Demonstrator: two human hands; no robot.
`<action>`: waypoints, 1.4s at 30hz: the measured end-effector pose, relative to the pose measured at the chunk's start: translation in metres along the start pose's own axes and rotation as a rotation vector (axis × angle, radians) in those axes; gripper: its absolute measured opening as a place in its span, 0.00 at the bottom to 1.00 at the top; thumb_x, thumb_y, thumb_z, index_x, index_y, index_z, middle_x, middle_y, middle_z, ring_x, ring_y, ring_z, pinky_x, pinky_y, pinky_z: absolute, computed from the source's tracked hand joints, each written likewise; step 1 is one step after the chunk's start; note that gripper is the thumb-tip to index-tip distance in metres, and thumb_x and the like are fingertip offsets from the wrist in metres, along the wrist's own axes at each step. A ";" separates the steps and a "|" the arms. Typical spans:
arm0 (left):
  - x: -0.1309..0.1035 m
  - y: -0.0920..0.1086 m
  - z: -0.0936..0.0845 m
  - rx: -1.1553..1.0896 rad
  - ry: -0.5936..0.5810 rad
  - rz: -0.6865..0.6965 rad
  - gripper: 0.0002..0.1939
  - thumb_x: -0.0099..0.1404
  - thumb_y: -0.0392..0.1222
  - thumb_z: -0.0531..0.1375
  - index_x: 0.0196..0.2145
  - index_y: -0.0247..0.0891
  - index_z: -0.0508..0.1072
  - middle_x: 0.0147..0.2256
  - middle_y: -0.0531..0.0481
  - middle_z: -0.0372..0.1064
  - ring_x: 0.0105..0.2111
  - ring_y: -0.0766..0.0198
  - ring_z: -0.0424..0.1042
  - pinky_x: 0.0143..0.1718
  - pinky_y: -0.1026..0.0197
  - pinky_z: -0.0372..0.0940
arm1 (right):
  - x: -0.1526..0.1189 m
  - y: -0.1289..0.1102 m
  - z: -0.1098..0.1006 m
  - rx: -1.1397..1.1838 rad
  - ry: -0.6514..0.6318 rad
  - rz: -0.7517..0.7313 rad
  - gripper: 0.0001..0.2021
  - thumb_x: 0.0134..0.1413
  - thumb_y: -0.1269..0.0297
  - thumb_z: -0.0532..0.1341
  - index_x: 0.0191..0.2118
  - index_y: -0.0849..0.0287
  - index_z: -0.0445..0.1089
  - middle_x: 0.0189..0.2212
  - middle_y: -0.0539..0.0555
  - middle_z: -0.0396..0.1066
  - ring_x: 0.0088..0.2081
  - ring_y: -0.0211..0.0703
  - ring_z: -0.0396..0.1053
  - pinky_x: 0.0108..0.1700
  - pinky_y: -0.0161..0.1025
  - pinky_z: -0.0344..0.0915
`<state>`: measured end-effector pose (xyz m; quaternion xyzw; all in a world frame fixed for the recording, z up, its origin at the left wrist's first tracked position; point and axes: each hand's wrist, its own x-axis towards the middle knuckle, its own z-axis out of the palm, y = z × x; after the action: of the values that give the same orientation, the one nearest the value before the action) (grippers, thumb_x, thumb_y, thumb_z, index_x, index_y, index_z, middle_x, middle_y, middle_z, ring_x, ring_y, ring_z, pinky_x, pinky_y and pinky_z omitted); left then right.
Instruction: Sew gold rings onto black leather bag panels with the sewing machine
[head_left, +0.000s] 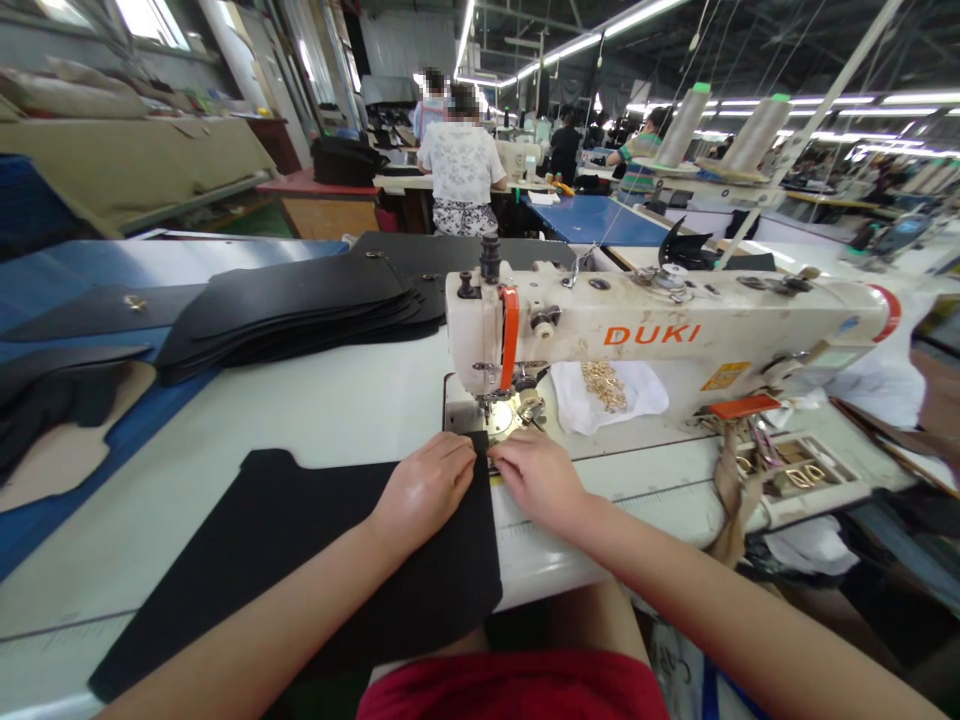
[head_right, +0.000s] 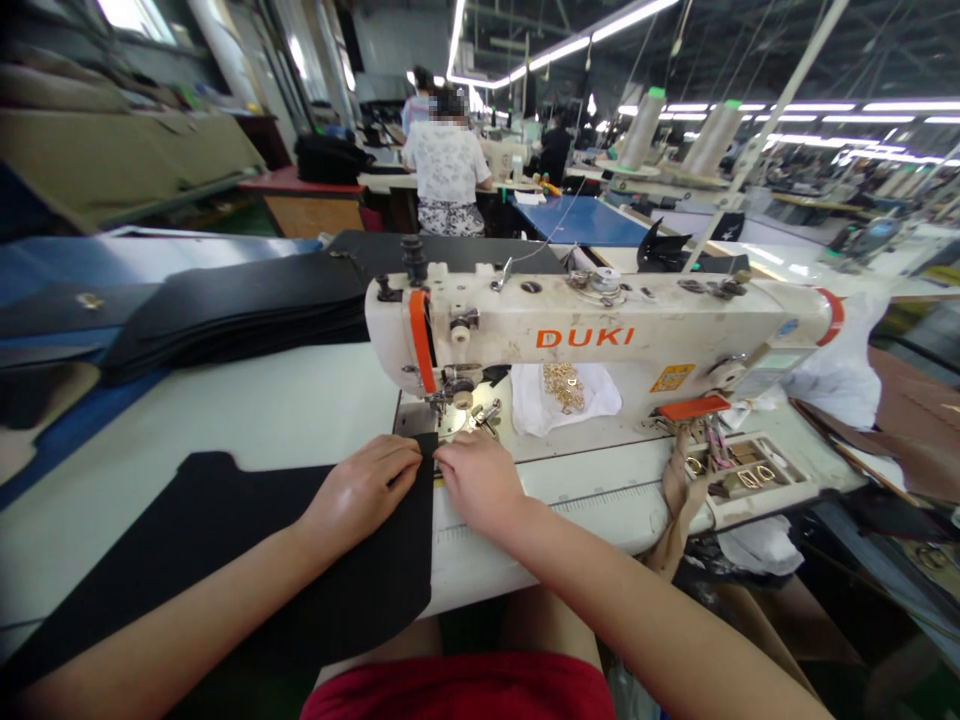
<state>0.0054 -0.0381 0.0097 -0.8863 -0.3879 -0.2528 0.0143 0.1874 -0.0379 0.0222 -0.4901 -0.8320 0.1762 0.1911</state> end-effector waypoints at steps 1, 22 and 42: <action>0.000 0.000 0.000 -0.002 0.006 0.005 0.10 0.67 0.33 0.51 0.32 0.35 0.70 0.33 0.46 0.71 0.36 0.60 0.70 0.40 0.57 0.68 | -0.004 0.001 0.003 -0.061 0.034 -0.074 0.10 0.60 0.70 0.54 0.38 0.59 0.73 0.33 0.55 0.71 0.40 0.45 0.65 0.43 0.39 0.61; 0.002 -0.005 -0.005 0.042 -0.056 0.130 0.11 0.68 0.33 0.49 0.34 0.37 0.71 0.34 0.47 0.71 0.38 0.60 0.70 0.44 0.55 0.68 | -0.054 -0.010 -0.004 -0.075 -0.101 -0.429 0.19 0.59 0.62 0.55 0.54 0.64 0.64 0.53 0.61 0.65 0.57 0.48 0.57 0.60 0.44 0.52; 0.002 -0.011 -0.002 0.109 -0.062 0.223 0.15 0.70 0.33 0.45 0.34 0.37 0.70 0.33 0.47 0.70 0.37 0.60 0.70 0.43 0.54 0.68 | -0.035 -0.007 0.014 -0.306 0.073 -0.536 0.09 0.62 0.69 0.52 0.42 0.63 0.69 0.46 0.58 0.71 0.49 0.45 0.65 0.56 0.42 0.58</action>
<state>-0.0026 -0.0294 0.0106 -0.9292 -0.3002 -0.2007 0.0784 0.1912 -0.0735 0.0084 -0.2823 -0.9411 -0.0254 0.1844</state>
